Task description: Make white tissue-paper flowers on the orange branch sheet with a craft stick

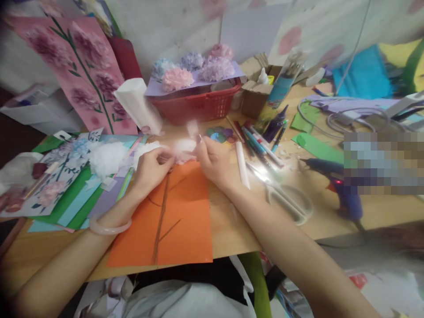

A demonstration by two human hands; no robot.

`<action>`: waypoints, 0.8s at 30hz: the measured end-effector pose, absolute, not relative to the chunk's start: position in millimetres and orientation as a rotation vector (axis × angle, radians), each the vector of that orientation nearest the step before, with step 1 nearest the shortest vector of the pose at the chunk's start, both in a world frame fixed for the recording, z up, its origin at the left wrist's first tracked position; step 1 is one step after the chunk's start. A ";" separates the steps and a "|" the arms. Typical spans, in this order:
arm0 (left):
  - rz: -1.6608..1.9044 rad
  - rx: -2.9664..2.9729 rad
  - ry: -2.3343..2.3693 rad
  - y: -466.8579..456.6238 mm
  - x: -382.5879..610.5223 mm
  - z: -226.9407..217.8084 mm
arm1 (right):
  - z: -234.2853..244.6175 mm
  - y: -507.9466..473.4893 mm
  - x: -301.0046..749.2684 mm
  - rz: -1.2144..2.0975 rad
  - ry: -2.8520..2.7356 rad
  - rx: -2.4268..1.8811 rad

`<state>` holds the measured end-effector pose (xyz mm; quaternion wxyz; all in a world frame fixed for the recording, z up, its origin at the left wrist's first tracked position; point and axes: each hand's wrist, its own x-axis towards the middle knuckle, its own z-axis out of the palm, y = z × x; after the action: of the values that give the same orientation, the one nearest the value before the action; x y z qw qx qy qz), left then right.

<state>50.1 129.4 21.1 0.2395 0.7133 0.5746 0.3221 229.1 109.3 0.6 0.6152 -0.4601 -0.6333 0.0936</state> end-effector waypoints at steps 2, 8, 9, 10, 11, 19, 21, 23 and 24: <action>0.871 1.968 1.578 131.0 50.9 19.4 | -0.2 109.9 227.8 0.189 -1.488 -1.041; 0.848 2.048 1.611 133.1 52.9 19.3 | -1.5 108.8 227.8 0.162 -1.535 -1.047; 0.845 2.061 1.619 133.3 53.2 19.7 | -1.7 108.7 228.0 0.153 -1.544 -1.051; 0.841 2.074 1.626 133.3 53.6 20.1 | -1.9 108.7 228.0 0.139 -1.559 -1.053; 0.836 2.085 1.631 133.3 53.9 20.5 | -2.0 108.6 227.9 0.120 -1.580 -1.050; 0.825 2.145 1.656 131.3 56.5 21.3 | 5.4 100.9 226.7 -0.039 -1.585 -0.988; 0.827 2.148 1.659 131.4 56.6 20.2 | 6.7 97.2 227.8 -0.026 -1.524 -0.994; 0.831 2.148 1.653 132.1 56.5 19.1 | 6.5 94.6 228.8 -0.012 -1.495 -1.006; 0.833 2.147 1.647 132.4 56.4 18.7 | 6.0 94.0 229.1 -0.005 -1.504 -1.020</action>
<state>56.4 132.4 18.7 0.1544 0.7492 0.5748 0.2906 229.1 94.0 6.0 0.6150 -0.4425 -0.6527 -0.0021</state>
